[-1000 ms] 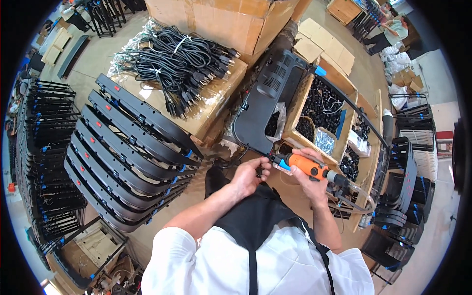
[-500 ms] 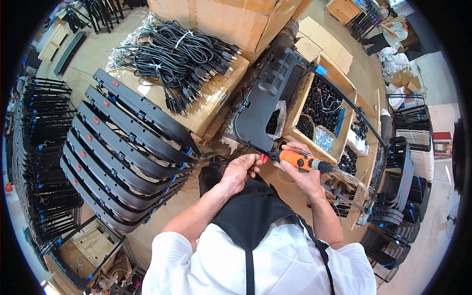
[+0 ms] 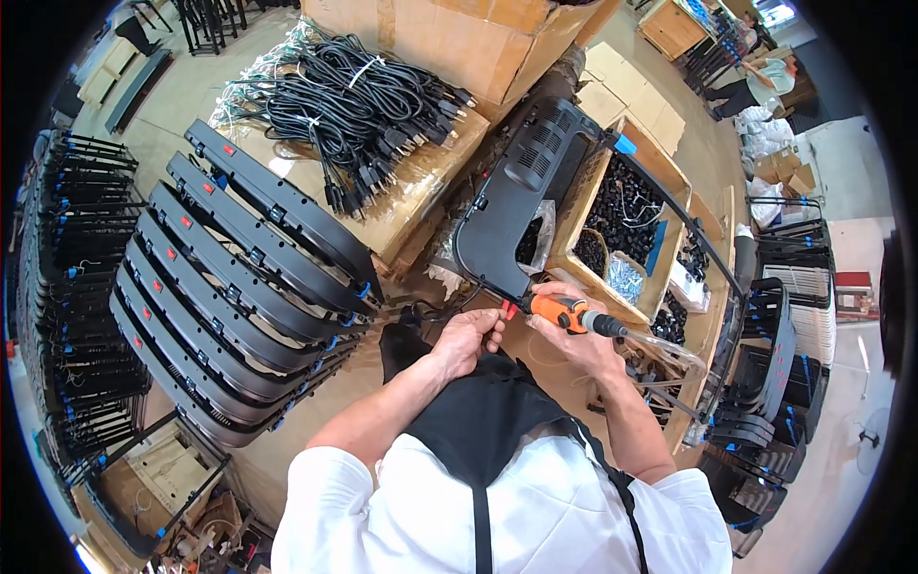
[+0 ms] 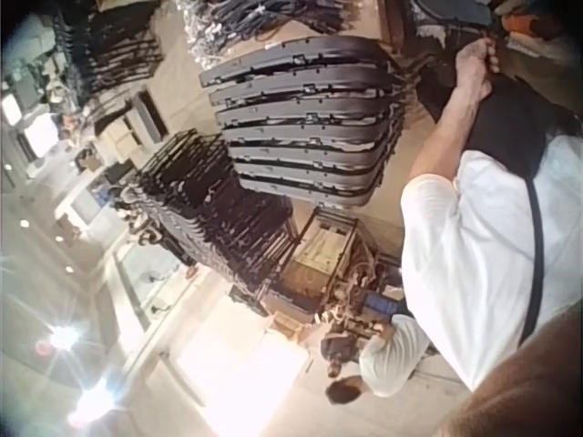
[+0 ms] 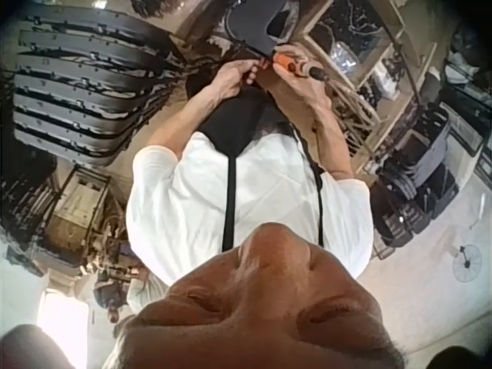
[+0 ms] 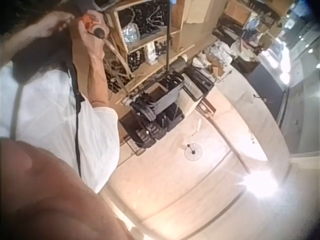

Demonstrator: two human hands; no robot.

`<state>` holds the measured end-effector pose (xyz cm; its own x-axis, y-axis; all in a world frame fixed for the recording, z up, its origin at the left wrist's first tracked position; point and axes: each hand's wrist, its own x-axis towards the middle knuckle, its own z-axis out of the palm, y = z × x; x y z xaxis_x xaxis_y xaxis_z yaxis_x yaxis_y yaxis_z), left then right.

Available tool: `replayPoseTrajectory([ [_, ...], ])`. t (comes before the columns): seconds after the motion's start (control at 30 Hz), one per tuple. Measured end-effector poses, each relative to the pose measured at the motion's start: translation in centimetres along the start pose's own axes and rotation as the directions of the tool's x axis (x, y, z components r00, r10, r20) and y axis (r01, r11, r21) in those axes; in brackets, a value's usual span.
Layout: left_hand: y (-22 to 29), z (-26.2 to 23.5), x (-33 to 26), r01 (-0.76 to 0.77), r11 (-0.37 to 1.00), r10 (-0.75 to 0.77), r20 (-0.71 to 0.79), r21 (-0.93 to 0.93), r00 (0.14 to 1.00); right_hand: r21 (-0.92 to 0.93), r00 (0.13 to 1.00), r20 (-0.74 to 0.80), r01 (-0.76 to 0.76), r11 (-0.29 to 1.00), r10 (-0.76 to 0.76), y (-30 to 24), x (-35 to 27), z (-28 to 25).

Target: Assembling components into a plastic housing using tools and electrical wiring in a factory setting.

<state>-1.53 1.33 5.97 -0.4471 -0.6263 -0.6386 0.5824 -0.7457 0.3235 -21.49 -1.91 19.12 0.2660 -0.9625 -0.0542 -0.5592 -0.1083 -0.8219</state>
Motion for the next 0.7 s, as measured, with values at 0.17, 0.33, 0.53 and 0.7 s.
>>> replayPoseTrajectory([
  [0.17,-0.2,0.2,0.3,0.039,0.999,-0.039,-0.022,-0.004,0.999,0.027,0.998,0.028,-0.054,0.998,0.053,0.2,0.0,0.0],
  [0.33,0.2,0.6,0.5,0.073,0.996,-0.076,-0.066,-0.044,0.995,0.168,1.0,-0.022,-0.017,0.986,0.021,0.3,-1.2,0.2],
  [0.53,0.9,1.1,1.3,-0.007,0.955,0.003,-0.014,-0.297,1.0,0.367,1.0,-0.015,-0.02,0.93,0.028,-1.2,-1.6,0.5],
  [0.7,1.6,1.5,1.4,0.02,0.936,-0.01,0.03,-0.35,0.999,0.338,0.999,-0.049,0.038,0.941,-0.023,-0.7,-1.5,0.8],
])
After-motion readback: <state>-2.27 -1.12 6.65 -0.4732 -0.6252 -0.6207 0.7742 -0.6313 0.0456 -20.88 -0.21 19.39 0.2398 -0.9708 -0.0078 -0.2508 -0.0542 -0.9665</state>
